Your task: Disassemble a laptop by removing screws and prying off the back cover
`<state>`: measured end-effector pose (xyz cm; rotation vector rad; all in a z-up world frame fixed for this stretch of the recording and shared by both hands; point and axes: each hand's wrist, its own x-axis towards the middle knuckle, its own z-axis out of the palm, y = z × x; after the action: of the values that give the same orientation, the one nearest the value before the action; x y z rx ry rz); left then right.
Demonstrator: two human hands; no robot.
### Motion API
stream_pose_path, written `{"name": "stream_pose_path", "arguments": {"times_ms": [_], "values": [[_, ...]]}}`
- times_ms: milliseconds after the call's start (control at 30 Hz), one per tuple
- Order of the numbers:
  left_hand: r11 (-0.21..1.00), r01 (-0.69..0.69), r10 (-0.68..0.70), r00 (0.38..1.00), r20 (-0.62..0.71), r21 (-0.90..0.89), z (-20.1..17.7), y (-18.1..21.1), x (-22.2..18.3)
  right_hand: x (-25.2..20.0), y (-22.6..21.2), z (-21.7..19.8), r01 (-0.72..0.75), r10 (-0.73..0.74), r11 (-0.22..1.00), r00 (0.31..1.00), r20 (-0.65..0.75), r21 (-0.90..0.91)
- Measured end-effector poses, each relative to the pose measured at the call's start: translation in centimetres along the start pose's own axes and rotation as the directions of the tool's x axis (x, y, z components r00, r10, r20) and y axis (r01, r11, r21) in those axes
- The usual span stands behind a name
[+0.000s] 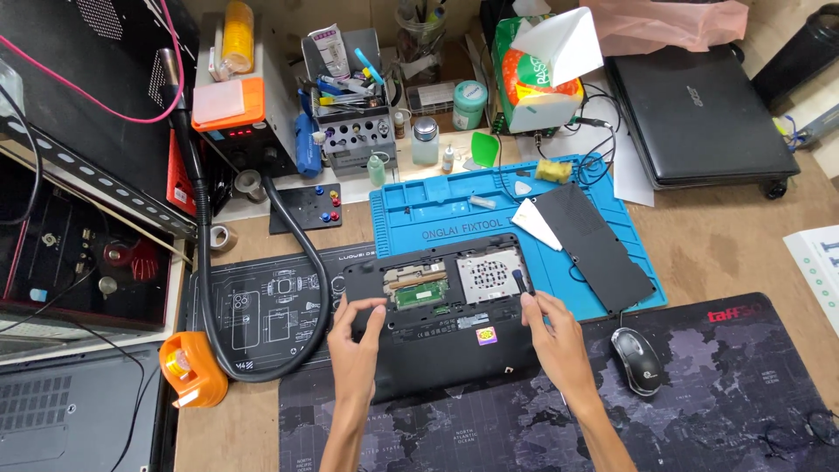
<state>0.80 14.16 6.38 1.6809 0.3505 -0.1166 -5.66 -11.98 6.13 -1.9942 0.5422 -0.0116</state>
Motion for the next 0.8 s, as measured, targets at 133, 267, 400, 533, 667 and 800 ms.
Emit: {"name": "stream_pose_path", "arguments": {"times_ms": [133, 267, 400, 533, 667, 800], "values": [[0.999, -0.007, 0.006, 0.999, 0.033, 0.046, 1.0, 0.8, 0.7, -0.6, 0.4, -0.2, -0.043, 0.042, 0.999, 0.998, -0.046, -0.025], [0.998, -0.005, 0.001, 0.998, 0.062, 0.063, 1.4, 0.5, 1.1, -0.9, 1.0, -0.4, -0.046, 0.045, 0.999, 0.998, -0.048, -0.024], [0.999, 0.008, -0.011, 0.997, 0.076, 0.041, 1.2, 0.2, 1.0, -0.8, 1.7, -0.3, 0.024, -0.025, 0.998, 0.999, -0.027, -0.056], [0.999, 0.017, -0.021, 0.996, 0.087, 0.037, 0.9, 0.1, 0.7, -0.7, 1.6, -0.5, -0.052, 0.052, 0.998, 0.999, -0.017, -0.046], [0.999, 0.001, 0.004, 0.995, 0.098, -0.048, 0.4, -0.8, 0.7, -0.8, 0.5, -1.2, -0.092, 0.092, 0.996, 0.996, -0.020, 0.003], [0.995, 0.031, -0.021, 0.993, 0.115, -0.090, -0.2, -1.7, 0.4, 0.0, -0.3, -1.7, -0.069, 0.067, 0.997, 0.995, -0.080, -0.024]]}}
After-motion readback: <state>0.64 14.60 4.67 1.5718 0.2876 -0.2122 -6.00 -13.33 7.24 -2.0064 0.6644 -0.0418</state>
